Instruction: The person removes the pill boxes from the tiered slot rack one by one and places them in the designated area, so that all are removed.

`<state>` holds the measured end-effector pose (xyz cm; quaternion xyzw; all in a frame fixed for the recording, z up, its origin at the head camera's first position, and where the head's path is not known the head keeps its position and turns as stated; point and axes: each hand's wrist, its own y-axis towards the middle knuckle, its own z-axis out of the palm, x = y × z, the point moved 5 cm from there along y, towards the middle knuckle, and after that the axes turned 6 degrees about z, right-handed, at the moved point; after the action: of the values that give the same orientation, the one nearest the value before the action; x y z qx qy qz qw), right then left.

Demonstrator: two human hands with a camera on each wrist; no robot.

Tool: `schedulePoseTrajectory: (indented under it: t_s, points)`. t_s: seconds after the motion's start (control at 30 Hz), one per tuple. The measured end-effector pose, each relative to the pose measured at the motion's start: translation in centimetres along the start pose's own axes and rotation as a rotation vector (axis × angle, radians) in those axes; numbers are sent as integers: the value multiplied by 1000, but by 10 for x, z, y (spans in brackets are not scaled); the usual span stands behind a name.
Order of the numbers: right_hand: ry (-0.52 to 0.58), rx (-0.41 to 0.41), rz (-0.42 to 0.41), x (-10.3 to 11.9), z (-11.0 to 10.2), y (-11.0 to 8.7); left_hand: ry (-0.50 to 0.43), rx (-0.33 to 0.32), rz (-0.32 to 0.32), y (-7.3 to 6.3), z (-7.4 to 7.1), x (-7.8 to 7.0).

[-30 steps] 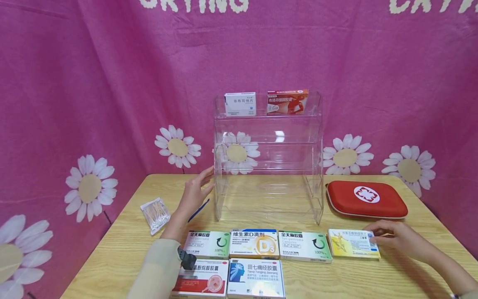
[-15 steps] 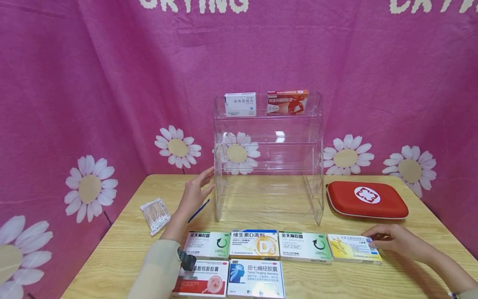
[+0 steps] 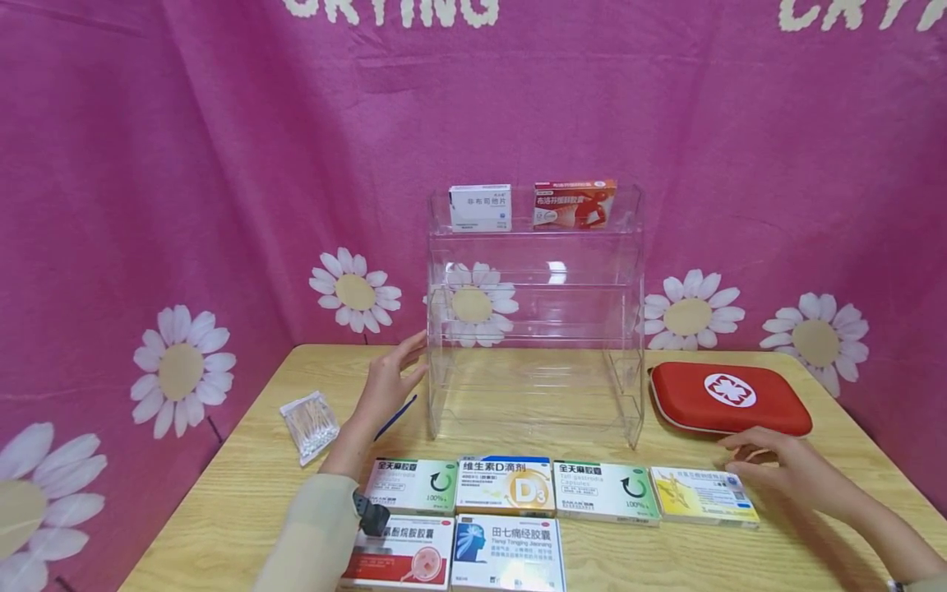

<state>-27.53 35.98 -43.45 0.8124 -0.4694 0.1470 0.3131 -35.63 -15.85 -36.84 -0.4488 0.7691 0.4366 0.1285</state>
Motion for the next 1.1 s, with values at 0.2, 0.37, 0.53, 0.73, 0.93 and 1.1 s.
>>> schedulePoseTrajectory:
  t_s: [0.2,0.37,0.53,0.73,0.93,1.1]
  points:
    - [-139,-166,-66,24,-12,32,1,10,-8,0,0,2]
    - [-199,-293,-85,42,-24,67,-1,13,-14,0,0,3]
    - [-154,-317,-100,59,-35,98,-5,16,-21,-1,1,3]
    - [-132,-447,-108,83,-50,134,3,3,0,-1,0,3]
    - [-93,-592,-141,100,-64,174,8,5,-6,0,-1,3]
    - [-98,-650,-155,114,-73,208,2,2,-15,0,0,4]
